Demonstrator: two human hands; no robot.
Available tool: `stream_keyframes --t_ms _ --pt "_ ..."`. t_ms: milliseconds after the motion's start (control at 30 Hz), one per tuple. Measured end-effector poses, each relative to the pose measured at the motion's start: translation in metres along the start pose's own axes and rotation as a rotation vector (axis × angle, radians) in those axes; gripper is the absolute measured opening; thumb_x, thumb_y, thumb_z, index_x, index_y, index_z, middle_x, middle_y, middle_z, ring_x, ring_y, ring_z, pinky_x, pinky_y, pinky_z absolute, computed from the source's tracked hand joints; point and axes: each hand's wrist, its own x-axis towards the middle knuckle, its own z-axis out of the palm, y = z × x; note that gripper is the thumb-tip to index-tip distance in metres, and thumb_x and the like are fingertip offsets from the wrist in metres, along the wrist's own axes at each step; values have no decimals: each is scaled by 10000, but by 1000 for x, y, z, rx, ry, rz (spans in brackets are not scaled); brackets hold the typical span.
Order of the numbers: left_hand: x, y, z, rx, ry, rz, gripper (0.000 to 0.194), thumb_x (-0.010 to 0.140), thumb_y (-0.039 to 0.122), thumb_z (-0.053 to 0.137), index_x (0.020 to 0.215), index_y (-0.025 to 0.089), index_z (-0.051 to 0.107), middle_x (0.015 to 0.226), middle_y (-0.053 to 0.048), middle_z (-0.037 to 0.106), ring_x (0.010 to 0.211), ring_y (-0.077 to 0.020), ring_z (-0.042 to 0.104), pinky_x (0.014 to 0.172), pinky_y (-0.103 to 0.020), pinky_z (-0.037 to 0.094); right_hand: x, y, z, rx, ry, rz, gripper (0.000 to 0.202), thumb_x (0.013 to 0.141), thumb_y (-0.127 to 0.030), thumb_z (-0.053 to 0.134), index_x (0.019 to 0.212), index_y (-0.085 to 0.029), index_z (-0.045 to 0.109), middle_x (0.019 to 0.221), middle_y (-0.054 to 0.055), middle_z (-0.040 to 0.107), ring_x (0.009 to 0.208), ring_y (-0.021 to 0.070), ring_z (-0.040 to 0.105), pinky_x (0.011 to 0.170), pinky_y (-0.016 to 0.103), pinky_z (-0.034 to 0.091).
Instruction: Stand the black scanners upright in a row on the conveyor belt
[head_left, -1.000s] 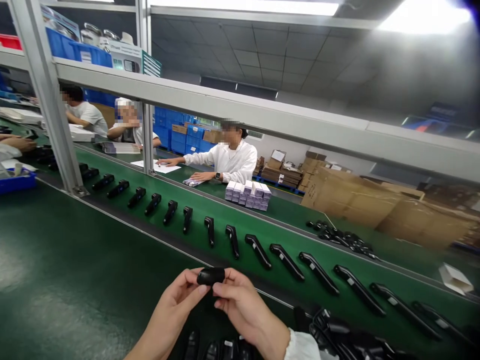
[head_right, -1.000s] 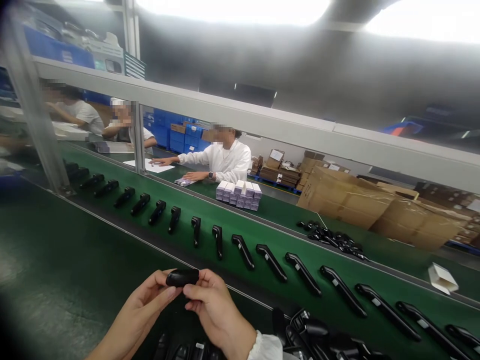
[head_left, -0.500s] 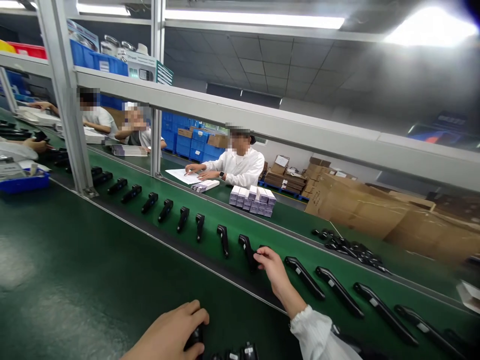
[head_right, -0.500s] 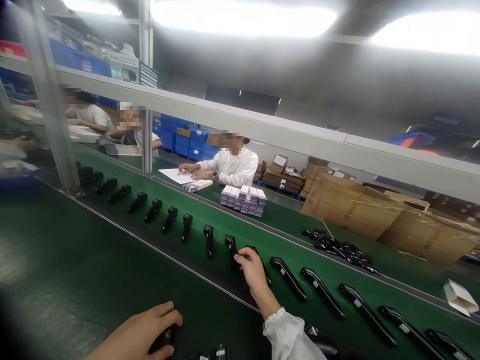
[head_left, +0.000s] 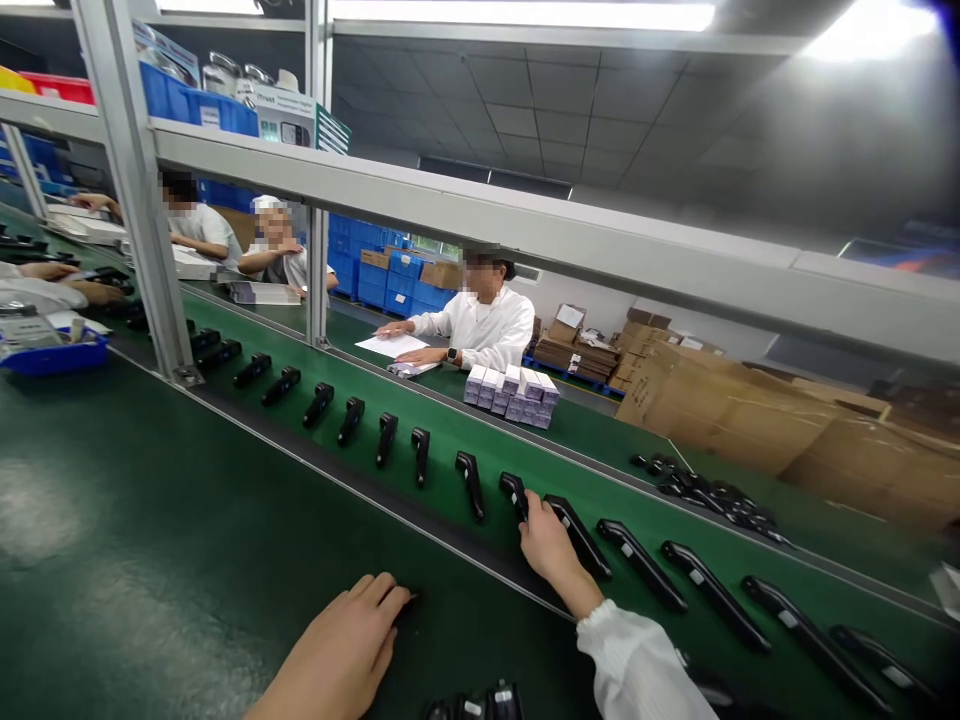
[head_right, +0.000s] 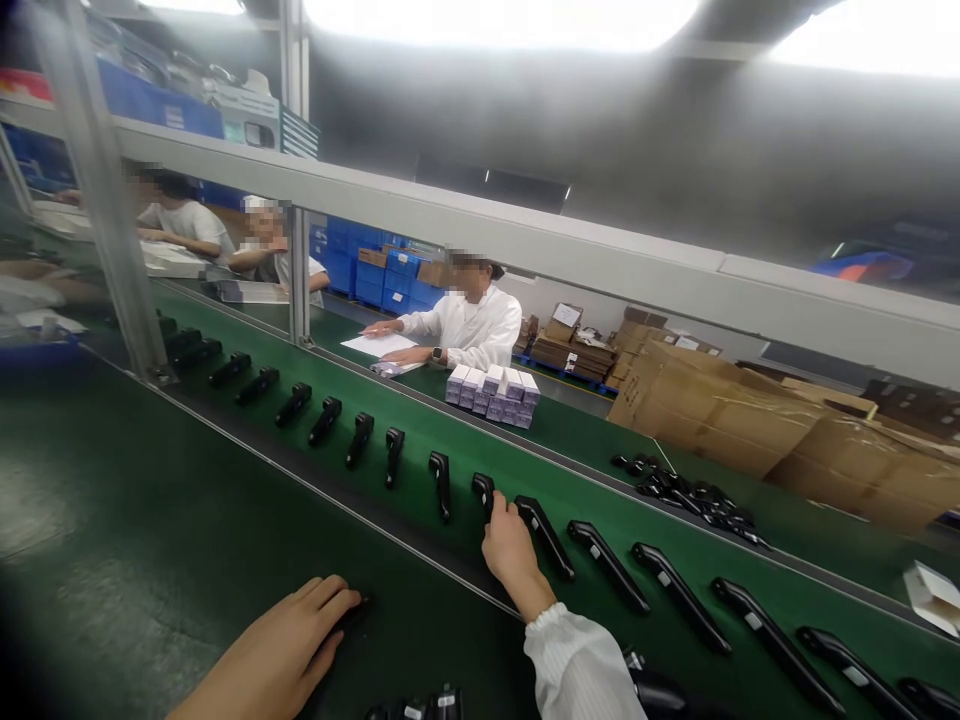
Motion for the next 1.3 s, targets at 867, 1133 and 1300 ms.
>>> stream_keyframes --t_ms 867,1133,1300 --pt "29 72 8 -730 17 -74 355 856 523 520 1004 219 628 901 -39 632 842 -223 597 754 -313 463 -9 58 -18 -115 87 115 351 966 -208 445 1298 -126 522 1166 179 595 1016 245 634 853 313 451" --pt "60 95 16 -835 -72 -24 334 822 512 577 888 185 577 751 -5 596 711 -173 565 703 -306 467 -32 49 -58 172 67 -60 408 978 -417 452 1301 -196 570 1290 138 562 1137 247 571 948 367 448" --pt "78 110 24 -925 -134 12 366 825 527 560 930 177 587 838 -36 625 796 -200 622 755 -326 516 -71 27 -82 628 -434 -403 357 866 -427 630 1171 -244 659 968 16 699 853 164 644 763 269 491"
